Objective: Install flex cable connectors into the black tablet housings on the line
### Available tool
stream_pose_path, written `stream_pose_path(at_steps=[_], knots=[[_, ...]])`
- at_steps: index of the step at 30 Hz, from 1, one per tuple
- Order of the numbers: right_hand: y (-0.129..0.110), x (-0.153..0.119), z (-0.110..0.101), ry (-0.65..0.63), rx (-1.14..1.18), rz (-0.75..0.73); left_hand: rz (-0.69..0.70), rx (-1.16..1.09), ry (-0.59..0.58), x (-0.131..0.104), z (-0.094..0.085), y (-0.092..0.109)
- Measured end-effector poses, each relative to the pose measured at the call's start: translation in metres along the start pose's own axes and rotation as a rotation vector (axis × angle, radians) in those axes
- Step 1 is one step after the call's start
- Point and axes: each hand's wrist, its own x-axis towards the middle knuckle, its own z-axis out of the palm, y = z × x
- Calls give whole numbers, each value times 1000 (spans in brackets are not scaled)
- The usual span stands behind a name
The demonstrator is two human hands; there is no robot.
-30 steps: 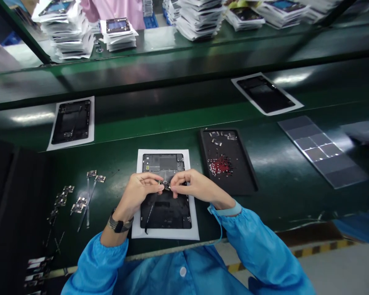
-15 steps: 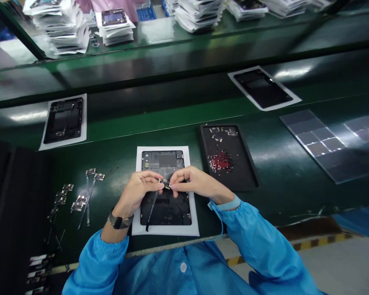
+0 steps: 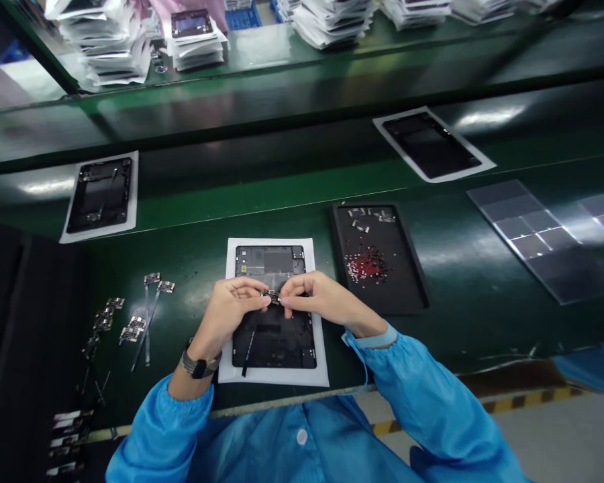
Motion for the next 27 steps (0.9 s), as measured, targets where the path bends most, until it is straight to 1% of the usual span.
stream_pose_path(at_steps=[2, 5, 8, 11, 21, 24, 26, 27], knots=[[1, 1, 2, 16, -24, -5, 25, 45, 5, -1, 0, 1], [1, 1, 2, -2, -36, -21, 33, 83, -51, -1, -1, 2], [1, 0, 0, -32, -25, -43, 20, 69, -114, 0, -3, 3], [0, 0, -1, -54, -8, -57, 1, 44, -145, 0, -4, 3], [5, 1, 1, -65, 15, -68, -25, 25, -144, 2, -2, -1], [2, 2, -2, -71, 15, -66, -26, 19, -142, 3, 0, -2], [-3, 0, -6, -27, -28, -97, -11, 6, -112, 3, -3, 0], [-5, -4, -8, 36, -74, -123, 3, -6, -82, 2, -6, 3]])
